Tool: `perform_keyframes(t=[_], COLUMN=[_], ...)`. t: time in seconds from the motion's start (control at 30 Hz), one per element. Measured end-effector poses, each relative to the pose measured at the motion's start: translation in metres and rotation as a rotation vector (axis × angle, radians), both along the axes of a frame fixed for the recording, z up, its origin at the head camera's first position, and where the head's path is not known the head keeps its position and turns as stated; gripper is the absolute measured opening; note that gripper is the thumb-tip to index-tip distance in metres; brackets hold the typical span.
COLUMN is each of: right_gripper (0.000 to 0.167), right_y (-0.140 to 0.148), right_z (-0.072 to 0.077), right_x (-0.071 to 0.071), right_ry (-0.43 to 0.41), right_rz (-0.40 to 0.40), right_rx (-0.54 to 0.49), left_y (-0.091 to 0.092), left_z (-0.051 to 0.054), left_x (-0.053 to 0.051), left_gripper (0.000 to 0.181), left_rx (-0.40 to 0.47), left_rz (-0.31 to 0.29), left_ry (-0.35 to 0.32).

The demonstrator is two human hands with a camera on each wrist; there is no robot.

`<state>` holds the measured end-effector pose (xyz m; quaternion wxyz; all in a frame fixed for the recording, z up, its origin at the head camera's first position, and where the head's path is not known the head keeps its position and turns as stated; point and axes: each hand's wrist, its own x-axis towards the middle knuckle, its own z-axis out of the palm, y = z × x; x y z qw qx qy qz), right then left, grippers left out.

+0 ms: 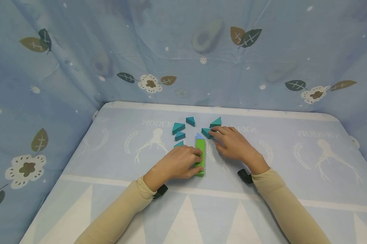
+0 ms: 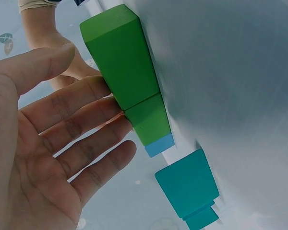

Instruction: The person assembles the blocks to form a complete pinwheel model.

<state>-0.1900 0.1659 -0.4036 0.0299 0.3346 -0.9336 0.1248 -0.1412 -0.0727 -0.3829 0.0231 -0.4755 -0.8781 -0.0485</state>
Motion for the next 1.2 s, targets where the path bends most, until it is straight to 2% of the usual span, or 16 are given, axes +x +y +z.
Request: perform_keyframes(t=[0.43, 1.2], right_gripper=[0.046, 0.043], right_y=[-0.0007, -0.0085], right_z=[-0.0010, 0.0000], right_x=[0.0002, 0.0044], right_ry=[-0.002, 0.020], right_rz=[0.000, 0.026], right_rx=[0.012, 0.003], left_y=[-0.0005, -0.0007], left_z=[-0.0035, -0.0015], left_x=[-0.0012, -0.0012], left_gripper=[0.029, 0.030], left_rx=[0.026, 0.017], left_rz=[-0.012, -0.008], left_ry=[0.010, -0.005])
